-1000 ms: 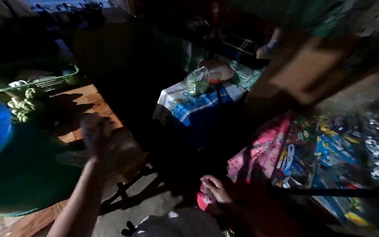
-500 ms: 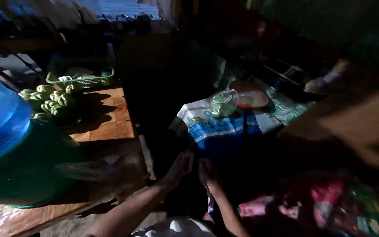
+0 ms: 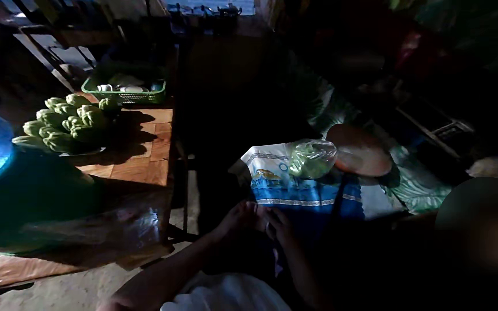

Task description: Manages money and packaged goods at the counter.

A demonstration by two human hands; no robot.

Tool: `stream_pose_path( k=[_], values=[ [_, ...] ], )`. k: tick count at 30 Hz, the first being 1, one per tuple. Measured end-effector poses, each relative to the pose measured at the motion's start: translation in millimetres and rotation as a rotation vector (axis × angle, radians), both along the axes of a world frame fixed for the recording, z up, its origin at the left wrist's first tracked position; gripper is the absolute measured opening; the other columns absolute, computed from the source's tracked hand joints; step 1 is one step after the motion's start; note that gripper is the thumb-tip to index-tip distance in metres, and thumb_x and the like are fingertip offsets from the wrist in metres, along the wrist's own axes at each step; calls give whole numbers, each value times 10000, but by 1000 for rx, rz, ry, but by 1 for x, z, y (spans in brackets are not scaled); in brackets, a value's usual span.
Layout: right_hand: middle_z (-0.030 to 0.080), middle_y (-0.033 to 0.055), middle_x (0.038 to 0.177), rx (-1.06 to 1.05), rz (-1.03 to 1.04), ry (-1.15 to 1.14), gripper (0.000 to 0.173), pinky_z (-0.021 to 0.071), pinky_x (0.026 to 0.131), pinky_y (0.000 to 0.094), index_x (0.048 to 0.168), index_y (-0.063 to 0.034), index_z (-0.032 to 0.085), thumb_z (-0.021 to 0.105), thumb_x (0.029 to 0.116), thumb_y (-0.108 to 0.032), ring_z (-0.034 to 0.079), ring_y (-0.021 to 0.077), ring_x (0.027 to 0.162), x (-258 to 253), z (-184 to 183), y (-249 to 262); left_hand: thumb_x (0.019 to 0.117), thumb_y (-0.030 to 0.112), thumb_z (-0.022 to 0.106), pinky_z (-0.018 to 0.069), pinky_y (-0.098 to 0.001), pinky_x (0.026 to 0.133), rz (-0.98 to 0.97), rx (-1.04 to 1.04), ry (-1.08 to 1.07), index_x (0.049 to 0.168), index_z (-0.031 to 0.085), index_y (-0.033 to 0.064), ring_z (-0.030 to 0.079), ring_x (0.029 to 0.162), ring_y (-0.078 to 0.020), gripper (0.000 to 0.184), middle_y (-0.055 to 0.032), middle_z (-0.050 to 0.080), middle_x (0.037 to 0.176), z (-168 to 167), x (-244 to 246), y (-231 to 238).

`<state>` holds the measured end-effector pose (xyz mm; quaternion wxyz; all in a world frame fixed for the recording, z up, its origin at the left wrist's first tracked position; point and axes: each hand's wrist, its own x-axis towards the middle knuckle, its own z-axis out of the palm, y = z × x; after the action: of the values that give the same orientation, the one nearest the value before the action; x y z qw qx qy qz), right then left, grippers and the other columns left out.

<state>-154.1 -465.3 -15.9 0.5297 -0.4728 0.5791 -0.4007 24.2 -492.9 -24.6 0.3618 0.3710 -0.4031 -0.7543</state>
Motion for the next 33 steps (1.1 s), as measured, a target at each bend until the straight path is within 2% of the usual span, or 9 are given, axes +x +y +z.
stream_pose_path(
  k=[4, 9, 12, 15, 17, 19, 22, 27, 33],
  values=[
    [641, 8, 903, -3, 35, -72, 229, 509, 642, 193, 1142, 38, 638, 490, 1060, -116, 580, 7, 709, 5, 6, -46, 1063, 82, 443, 577, -322, 848, 214, 120, -11, 1427, 414, -39, 670, 947, -135, 385, -97, 659, 1113, 5, 7, -35],
    [591, -22, 800, -51, 109, -76, 223, 472, 584, 188, 1092, 35, 639, 473, 1052, -108, 518, 4, 617, 15, 2, -108, 1000, 40, 534, 597, -343, 859, 239, 29, 2, 1388, 454, -40, 695, 957, -154, 404, -92, 688, 1097, 3, 26, -87],
    [587, -31, 784, -45, 107, -48, 230, 461, 563, 183, 1108, 28, 639, 486, 1067, -138, 504, -1, 592, 27, 8, -144, 947, -1, 623, 601, -326, 814, 300, 22, -11, 1262, 534, -46, 708, 867, -141, 330, -72, 720, 964, 13, 35, -119],
    [578, -43, 757, -58, 93, -87, 234, 461, 534, 175, 1136, 7, 607, 511, 1044, -186, 509, -6, 572, 47, 14, -178, 923, -62, 633, 614, -306, 791, 401, -24, 14, 1285, 512, -56, 709, 857, -130, 381, -72, 707, 979, 15, 42, -158],
    [621, 2, 867, -103, 100, -78, 264, 501, 625, 198, 1180, 32, 585, 578, 995, -157, 570, 9, 685, 65, 12, -200, 911, -87, 642, 615, -303, 777, 440, -29, -16, 1297, 505, -77, 707, 853, -133, 410, -93, 698, 997, 17, 49, -181],
    [677, 92, 1034, -105, 109, -102, 321, 568, 826, 253, 1228, 76, 586, 628, 970, -110, 659, 69, 904, 82, 8, -224, 916, -76, 637, 616, -309, 785, 416, -52, -12, 1284, 507, -70, 710, 853, -142, 391, -99, 701, 995, 18, 62, -201],
    [701, 77, 987, -133, 124, -113, 190, 558, 874, 260, 1106, 61, 671, 606, 972, -57, 666, 66, 923, 105, -2, -260, 941, -29, 639, 612, -331, 824, 374, -45, 2, 1271, 520, -61, 717, 885, -160, 352, -102, 714, 1008, 18, 91, -228],
    [682, 15, 866, -102, 272, -151, 124, 563, 794, 236, 1002, 36, 661, 550, 986, -17, 653, 29, 812, 140, -3, -307, 1077, 135, 493, 604, -327, 811, 511, 79, 50, 1281, 525, -29, 709, 885, -143, 263, -77, 709, 997, 14, 142, -248],
    [660, 22, 841, 10, 534, -165, 131, 563, 733, 233, 1033, 47, 636, 521, 1003, -6, 641, 45, 750, 211, -12, -361, 1120, 281, 204, 584, -334, 676, 861, 182, 101, 1402, 472, 22, 698, 786, -175, 468, -88, 718, 962, -2, 211, -236]
  ],
)
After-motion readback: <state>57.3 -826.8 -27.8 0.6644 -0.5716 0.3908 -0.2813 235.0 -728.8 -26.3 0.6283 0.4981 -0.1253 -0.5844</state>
